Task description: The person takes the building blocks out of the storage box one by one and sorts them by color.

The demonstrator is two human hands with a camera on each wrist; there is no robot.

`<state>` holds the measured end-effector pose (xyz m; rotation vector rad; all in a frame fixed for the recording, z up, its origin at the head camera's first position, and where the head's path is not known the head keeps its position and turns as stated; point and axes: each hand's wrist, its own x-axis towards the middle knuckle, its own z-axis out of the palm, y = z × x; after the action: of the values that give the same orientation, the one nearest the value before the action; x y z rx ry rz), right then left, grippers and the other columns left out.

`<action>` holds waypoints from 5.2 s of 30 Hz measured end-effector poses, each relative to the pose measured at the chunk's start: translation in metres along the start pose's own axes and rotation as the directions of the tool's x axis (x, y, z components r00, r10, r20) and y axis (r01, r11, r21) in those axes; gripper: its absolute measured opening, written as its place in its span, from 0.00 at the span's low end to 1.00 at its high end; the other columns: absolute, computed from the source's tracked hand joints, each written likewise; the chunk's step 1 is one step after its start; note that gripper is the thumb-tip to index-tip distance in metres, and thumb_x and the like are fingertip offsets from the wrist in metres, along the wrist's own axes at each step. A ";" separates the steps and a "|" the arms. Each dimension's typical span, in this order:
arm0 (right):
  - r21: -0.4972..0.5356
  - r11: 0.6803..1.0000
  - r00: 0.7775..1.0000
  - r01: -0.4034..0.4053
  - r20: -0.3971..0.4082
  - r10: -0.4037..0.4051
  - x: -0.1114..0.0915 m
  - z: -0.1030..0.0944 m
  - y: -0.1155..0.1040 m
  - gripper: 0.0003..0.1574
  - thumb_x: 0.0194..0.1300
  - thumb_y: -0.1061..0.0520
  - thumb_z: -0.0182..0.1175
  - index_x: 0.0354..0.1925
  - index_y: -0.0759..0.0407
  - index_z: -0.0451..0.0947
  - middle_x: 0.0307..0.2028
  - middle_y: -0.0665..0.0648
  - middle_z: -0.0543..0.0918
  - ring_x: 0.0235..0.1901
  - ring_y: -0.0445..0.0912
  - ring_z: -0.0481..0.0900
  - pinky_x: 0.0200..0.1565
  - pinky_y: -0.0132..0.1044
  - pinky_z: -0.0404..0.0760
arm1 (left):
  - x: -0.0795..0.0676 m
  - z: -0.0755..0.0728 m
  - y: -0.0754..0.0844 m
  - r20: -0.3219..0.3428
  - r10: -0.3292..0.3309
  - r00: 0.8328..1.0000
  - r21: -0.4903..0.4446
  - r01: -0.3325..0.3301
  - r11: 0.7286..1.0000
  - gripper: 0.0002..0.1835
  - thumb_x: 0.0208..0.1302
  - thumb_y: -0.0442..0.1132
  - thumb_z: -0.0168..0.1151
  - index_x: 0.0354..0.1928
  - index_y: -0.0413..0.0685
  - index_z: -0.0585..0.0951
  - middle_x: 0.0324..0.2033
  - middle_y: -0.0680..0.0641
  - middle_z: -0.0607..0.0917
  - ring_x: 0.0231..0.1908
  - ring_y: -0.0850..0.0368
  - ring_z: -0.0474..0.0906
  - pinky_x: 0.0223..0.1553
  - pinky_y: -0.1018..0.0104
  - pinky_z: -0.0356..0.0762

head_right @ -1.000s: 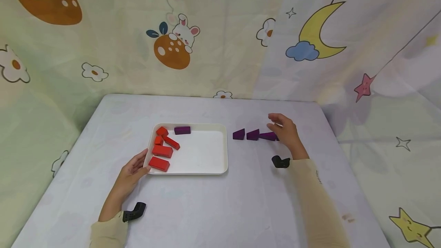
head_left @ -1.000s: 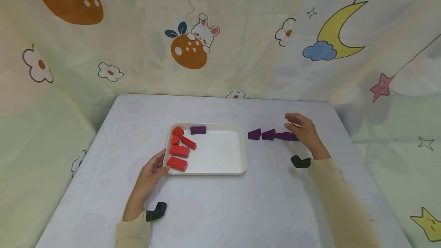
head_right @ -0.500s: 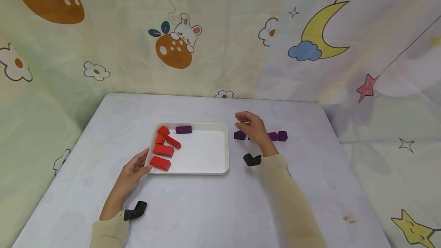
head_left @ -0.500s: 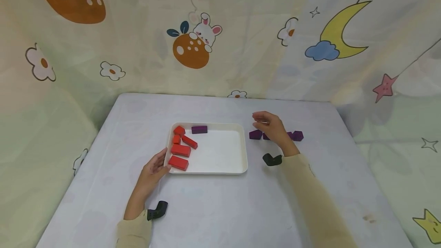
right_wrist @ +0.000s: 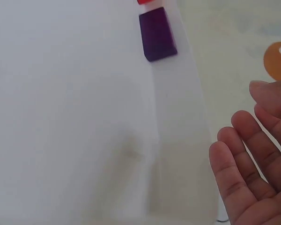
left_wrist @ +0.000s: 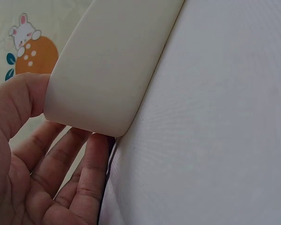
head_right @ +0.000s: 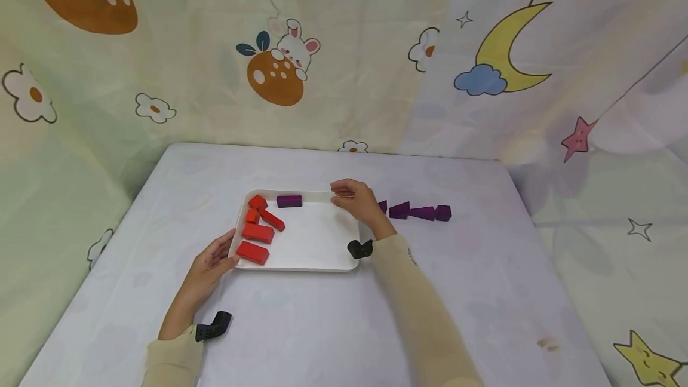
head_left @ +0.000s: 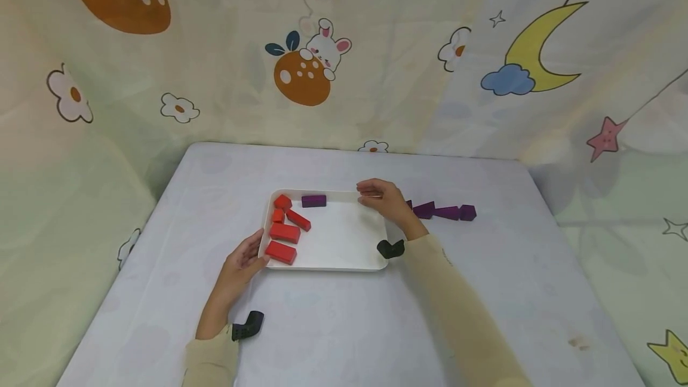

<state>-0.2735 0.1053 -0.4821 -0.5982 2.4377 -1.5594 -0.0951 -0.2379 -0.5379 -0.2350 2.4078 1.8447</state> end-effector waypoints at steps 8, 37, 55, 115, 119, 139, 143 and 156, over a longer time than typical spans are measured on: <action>0.015 0.997 0.996 -0.074 0.052 0.073 0.011 0.032 -0.003 0.22 0.74 0.66 0.67 0.63 0.71 0.81 0.60 0.69 0.86 0.60 0.61 0.84 0.64 0.49 0.83 | 0.001 0.000 -0.001 -0.014 0.018 1.000 -0.002 -0.018 1.000 0.37 0.78 0.35 0.65 0.83 0.40 0.64 0.79 0.34 0.69 0.77 0.37 0.67 0.58 0.88 0.67; -0.329 0.924 0.956 -0.196 -0.275 0.105 0.031 0.102 -0.010 0.09 0.65 0.60 0.78 0.41 0.60 0.87 0.37 0.57 0.90 0.39 0.50 0.83 0.47 0.46 0.82 | 0.005 0.004 0.001 -0.016 0.033 0.999 -0.013 -0.033 0.999 0.36 0.77 0.34 0.66 0.83 0.40 0.65 0.78 0.34 0.70 0.76 0.37 0.69 0.58 0.87 0.69; 0.369 0.929 0.996 -0.006 -0.080 0.038 -0.011 0.034 -0.021 0.21 0.71 0.68 0.70 0.59 0.75 0.81 0.47 0.52 0.88 0.47 0.41 0.85 0.53 0.32 0.86 | 0.007 0.005 0.001 -0.010 0.007 1.000 0.000 -0.007 1.000 0.37 0.77 0.35 0.66 0.83 0.41 0.64 0.79 0.35 0.69 0.78 0.38 0.67 0.59 0.87 0.67; -0.169 0.884 0.815 -0.436 -0.491 0.308 -0.142 -0.207 0.126 0.27 0.78 0.67 0.62 0.72 0.70 0.74 0.69 0.75 0.77 0.71 0.67 0.73 0.72 0.59 0.72 | 0.000 0.003 0.000 -0.004 0.002 1.000 0.018 -0.002 1.000 0.37 0.78 0.35 0.66 0.83 0.40 0.63 0.80 0.35 0.67 0.78 0.37 0.66 0.58 0.89 0.67; -0.149 0.906 0.810 -0.397 -0.521 0.269 -0.140 -0.201 0.109 0.32 0.78 0.68 0.61 0.76 0.68 0.70 0.75 0.72 0.71 0.76 0.68 0.67 0.73 0.49 0.74 | 0.001 0.002 0.000 -0.008 -0.001 1.000 0.023 0.001 1.000 0.37 0.78 0.36 0.66 0.83 0.41 0.63 0.80 0.36 0.67 0.78 0.38 0.66 0.60 0.87 0.67; 0.082 0.995 0.920 -0.049 -0.385 0.077 -0.107 -0.059 0.030 0.26 0.73 0.69 0.68 0.65 0.75 0.78 0.65 0.73 0.81 0.58 0.37 0.80 0.67 0.29 0.76 | 0.002 0.001 -0.001 -0.013 0.033 0.999 0.001 -0.033 0.999 0.37 0.78 0.33 0.65 0.83 0.38 0.63 0.80 0.34 0.67 0.78 0.35 0.66 0.58 0.90 0.66; 0.107 0.994 0.935 -0.016 -0.351 0.053 -0.098 -0.034 0.022 0.24 0.71 0.72 0.67 0.64 0.76 0.78 0.64 0.75 0.81 0.63 0.57 0.80 0.67 0.34 0.77 | 0.003 0.002 -0.002 -0.017 0.045 0.999 -0.019 -0.045 0.999 0.36 0.78 0.32 0.64 0.83 0.37 0.63 0.79 0.33 0.67 0.77 0.34 0.66 0.58 0.90 0.66; 0.203 0.977 0.978 0.062 -0.208 -0.019 -0.077 0.036 -0.002 0.24 0.67 0.75 0.69 0.60 0.78 0.79 0.61 0.75 0.83 0.66 0.69 0.78 0.69 0.48 0.78 | 0.003 0.001 -0.001 -0.012 0.013 1.000 -0.004 -0.013 1.000 0.37 0.78 0.35 0.65 0.83 0.40 0.63 0.80 0.35 0.67 0.79 0.38 0.65 0.60 0.87 0.66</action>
<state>-0.1903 0.1077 -0.5000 -0.4729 2.3687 -1.9515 -0.0978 -0.2377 -0.5396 -0.2321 2.4196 1.8585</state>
